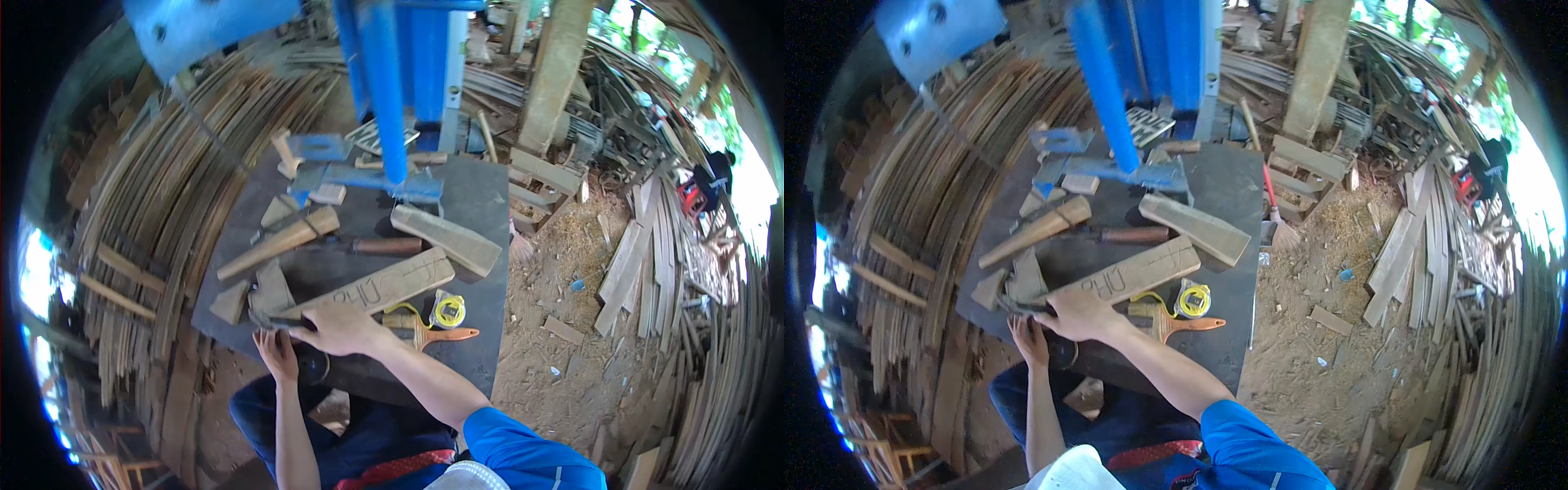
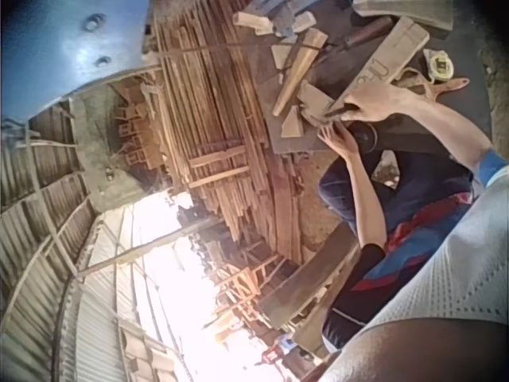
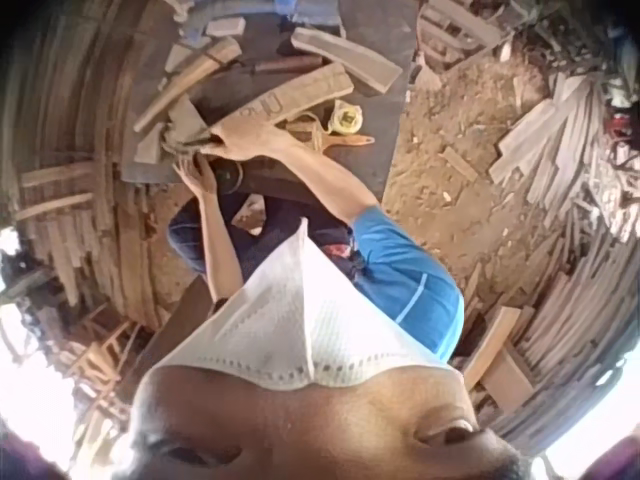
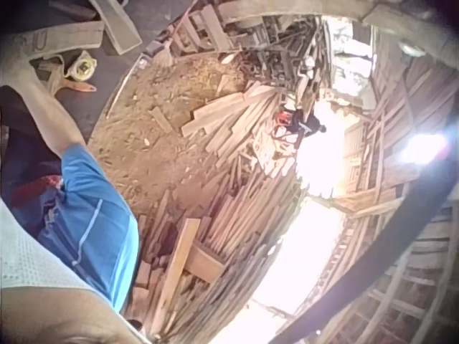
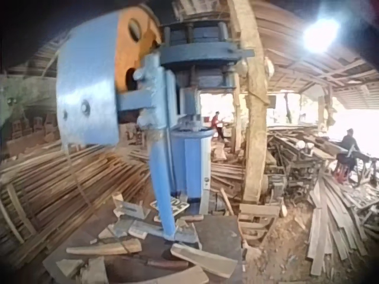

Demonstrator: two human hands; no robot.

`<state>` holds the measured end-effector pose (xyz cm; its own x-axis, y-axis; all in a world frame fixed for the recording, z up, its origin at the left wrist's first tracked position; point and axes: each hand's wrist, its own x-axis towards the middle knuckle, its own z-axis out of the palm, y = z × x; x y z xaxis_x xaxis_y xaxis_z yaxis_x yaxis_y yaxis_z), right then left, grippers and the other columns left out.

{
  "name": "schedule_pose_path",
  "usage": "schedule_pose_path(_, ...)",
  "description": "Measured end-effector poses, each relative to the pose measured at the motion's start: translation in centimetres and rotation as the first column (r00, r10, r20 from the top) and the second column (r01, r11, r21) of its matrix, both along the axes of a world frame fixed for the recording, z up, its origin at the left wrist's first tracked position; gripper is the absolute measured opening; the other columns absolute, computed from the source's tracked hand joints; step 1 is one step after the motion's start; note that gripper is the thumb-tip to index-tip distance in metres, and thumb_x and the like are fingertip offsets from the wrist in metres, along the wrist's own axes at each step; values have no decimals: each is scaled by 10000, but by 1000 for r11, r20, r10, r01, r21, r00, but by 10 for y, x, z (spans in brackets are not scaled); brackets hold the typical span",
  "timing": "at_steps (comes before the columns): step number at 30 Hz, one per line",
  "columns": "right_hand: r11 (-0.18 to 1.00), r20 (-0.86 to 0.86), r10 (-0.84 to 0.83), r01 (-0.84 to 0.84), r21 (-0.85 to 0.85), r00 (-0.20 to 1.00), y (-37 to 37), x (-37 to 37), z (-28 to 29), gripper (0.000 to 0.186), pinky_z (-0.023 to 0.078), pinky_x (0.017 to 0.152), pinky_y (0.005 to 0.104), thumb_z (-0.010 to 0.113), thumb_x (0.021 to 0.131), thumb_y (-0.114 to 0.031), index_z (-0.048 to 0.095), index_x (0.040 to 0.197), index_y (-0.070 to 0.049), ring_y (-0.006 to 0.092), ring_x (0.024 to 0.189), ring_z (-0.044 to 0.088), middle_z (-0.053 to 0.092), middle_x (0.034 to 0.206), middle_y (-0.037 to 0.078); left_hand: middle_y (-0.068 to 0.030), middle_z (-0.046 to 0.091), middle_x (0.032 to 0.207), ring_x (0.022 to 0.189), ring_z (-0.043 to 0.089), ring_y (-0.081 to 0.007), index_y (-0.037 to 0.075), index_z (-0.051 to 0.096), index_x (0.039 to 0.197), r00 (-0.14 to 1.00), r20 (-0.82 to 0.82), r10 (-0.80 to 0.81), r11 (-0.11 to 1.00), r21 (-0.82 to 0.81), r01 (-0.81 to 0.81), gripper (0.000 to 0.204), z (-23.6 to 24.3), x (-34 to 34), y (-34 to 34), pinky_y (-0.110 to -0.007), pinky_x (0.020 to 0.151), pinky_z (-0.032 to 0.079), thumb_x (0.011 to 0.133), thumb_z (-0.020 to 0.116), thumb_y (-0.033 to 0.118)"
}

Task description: Using a hammer and metal brackets to assemble wood pieces in a workshop environment.

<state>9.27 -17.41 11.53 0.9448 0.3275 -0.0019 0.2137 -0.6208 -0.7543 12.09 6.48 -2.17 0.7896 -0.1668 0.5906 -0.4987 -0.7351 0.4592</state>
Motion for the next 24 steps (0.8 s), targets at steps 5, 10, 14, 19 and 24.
schedule_pose_path(5, 942, -46, 29, -12, 335, 999, -16, 10, 3, 557, 519, 868, 495, 567, 973, -543, 726, 1042, -13, 446, 983, 671, 707, 1000, 266, -146, 691, 1094, 1085, 587, -378, 62, 718, 1029, 995, 14, 94, 996, 5, -94, 183, 19, 3, -27, -449, 1031, 429, 856, 666, 91)
schedule_pose_path(10, 962, -42, 1, 10, 272, 999, -29, 13, 5, 389, 443, 611, 335, 615, 999, -370, 675, 994, 15, 155, 618, 551, 597, 666, 68, -117, 691, 1074, 1070, 575, -360, 62, 716, 1024, 999, -53, 6, 987, -159, -15, 153, 31, 3, -37, -421, 972, 453, 891, 691, 132)
schedule_pose_path(14, 916, -135, 114, -52, 399, 984, -18, 18, -2, 392, 435, 614, 342, 612, 999, -369, 657, 975, 19, 173, 627, 541, 584, 656, 82, -113, 695, 1096, 1077, 573, -355, 43, 708, 997, 994, -93, 55, 990, -126, -66, 145, 28, 2, -28, -415, 952, 470, 898, 698, 148)
schedule_pose_path(19, 994, -92, -88, 93, 50, 992, -14, 14, -10, 474, 444, 649, 424, 565, 1012, -425, 641, 953, 39, 336, 648, 584, 608, 699, 192, -100, 699, 1083, 1054, 583, -342, 49, 719, 991, 999, -28, 38, 988, -150, -42, 136, 24, 0, -31, -408, 935, 482, 883, 716, 132)
schedule_pose_path(24, 982, -91, -159, 167, 89, 983, -20, 10, 15, 468, 485, 750, 539, 559, 1004, -438, 651, 947, 17, 498, 888, 635, 669, 851, 287, -91, 705, 1075, 1045, 588, -333, 52, 724, 983, 998, -47, 45, 987, -155, -52, 127, 26, 0, -30, -401, 927, 488, 871, 722, 114)
